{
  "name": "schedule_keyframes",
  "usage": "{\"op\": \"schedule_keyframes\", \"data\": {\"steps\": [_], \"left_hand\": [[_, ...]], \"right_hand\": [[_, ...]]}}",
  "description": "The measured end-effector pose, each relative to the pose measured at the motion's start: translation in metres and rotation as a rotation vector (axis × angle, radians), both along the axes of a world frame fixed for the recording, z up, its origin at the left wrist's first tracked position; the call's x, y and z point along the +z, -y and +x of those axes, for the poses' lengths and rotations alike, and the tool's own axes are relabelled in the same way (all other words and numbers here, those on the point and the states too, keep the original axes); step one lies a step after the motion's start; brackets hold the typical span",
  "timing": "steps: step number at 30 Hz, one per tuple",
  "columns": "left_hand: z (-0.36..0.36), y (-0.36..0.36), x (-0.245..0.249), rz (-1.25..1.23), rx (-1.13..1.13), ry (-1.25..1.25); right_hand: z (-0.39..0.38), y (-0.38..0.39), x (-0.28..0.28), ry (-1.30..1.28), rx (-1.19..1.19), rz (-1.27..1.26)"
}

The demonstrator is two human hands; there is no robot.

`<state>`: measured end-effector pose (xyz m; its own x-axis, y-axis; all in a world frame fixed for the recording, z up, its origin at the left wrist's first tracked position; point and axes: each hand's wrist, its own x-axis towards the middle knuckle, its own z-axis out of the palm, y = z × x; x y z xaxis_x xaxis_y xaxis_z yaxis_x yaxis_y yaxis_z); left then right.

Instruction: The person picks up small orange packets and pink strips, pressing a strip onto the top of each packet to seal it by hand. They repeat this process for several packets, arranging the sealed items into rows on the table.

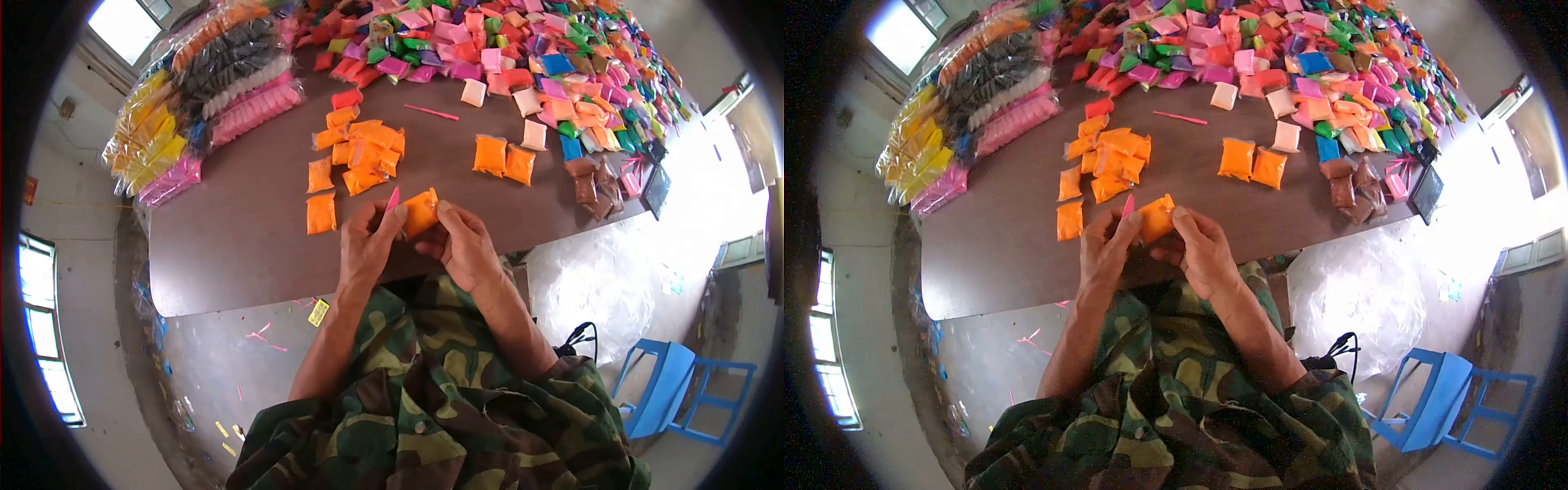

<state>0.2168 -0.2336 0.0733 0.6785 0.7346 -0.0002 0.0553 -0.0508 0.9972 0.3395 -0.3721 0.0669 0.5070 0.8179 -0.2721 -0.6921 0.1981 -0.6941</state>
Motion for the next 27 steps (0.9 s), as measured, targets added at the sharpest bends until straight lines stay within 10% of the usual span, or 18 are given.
{"op": "schedule_keyframes", "data": {"steps": [11, 20, 27], "left_hand": [[-0.016, -0.003, 0.012, -0.278, -0.126, 0.022], [-0.021, -0.004, 0.004, 0.104, -0.133, -0.133], [-0.019, 0.004, 0.016, 0.109, -0.244, -0.099]], "right_hand": [[0.012, 0.006, -0.013, -0.103, 0.045, -0.005], [0.012, 0.008, 0.019, 0.461, 0.084, -0.123], [0.024, 0.013, 0.008, 0.289, 0.128, -0.064]]}}
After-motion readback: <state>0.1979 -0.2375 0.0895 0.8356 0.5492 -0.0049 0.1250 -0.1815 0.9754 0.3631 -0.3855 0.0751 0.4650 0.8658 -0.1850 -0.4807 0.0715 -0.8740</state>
